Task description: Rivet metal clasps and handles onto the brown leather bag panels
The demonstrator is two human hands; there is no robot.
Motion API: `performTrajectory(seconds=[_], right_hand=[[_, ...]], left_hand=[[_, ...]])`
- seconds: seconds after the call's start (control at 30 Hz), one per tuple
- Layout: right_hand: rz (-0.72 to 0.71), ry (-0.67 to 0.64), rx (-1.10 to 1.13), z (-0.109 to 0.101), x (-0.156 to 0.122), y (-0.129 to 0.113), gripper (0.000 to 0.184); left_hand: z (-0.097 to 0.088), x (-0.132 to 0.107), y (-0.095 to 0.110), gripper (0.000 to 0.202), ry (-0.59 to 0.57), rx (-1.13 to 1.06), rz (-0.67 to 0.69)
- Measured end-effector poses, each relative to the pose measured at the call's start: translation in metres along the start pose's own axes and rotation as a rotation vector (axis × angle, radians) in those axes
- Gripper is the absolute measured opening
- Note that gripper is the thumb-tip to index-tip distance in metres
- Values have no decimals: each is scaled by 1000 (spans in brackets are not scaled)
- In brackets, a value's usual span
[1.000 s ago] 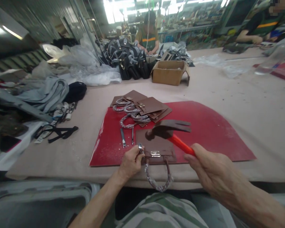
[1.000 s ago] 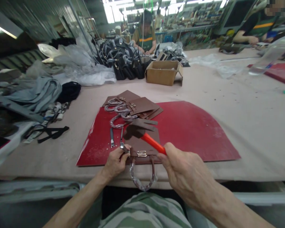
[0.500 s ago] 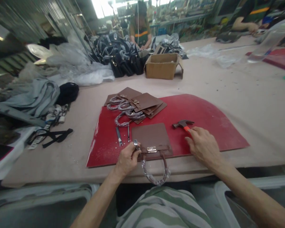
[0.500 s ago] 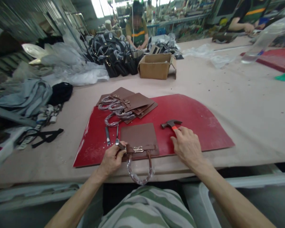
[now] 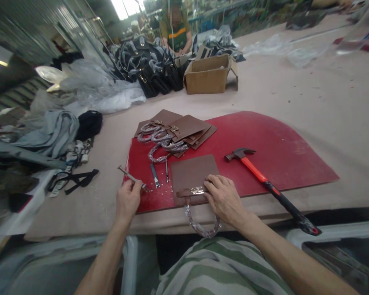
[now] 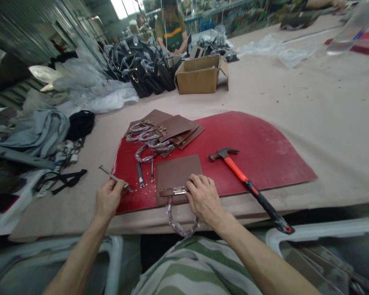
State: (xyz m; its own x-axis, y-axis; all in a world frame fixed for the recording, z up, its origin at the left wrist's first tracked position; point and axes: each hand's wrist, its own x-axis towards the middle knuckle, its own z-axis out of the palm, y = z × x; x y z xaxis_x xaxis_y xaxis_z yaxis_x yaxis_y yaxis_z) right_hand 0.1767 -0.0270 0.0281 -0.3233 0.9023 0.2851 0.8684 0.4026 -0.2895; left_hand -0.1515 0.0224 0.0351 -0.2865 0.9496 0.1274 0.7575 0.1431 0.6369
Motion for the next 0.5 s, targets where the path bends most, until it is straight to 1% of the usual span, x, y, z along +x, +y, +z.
performTrajectory(seconds=[0.07, 0.13, 0.2, 0.23, 0.3, 0.33, 0.37, 0.4, 0.47, 0.5], right_hand=[[2, 0, -14, -1, 1, -1, 18], [3, -6, -37, -2, 2, -2, 18], [-5, -34, -71, -4, 4, -2, 18], [-15, -63, -92, -5, 6, 0, 18], [-53, -151, -130, -9, 9, 4, 16], [-78, -200, -144, -12, 11, 6, 16], [-105, -245, -156, -15, 13, 9, 15], [-135, -282, -165, -18, 15, 11, 14], [-197, -332, -187, -24, 18, 14, 13], [-229, -344, -203, -26, 19, 15, 13]], left_hand=[[-14, 13, -3, 33, -46, 303, -50], [-21, 18, 2, 35, -113, 515, -52], [-19, 14, 12, 35, -131, 629, 10], [-16, 8, 19, 35, -104, 662, 68], [-6, -7, 33, 30, -36, 679, 233], [0, -16, 41, 27, -29, 649, 327], [7, -26, 49, 23, -57, 588, 419], [15, -35, 57, 20, -116, 506, 502], [30, -51, 72, 12, -263, 366, 634], [36, -57, 78, 9, -327, 340, 682]])
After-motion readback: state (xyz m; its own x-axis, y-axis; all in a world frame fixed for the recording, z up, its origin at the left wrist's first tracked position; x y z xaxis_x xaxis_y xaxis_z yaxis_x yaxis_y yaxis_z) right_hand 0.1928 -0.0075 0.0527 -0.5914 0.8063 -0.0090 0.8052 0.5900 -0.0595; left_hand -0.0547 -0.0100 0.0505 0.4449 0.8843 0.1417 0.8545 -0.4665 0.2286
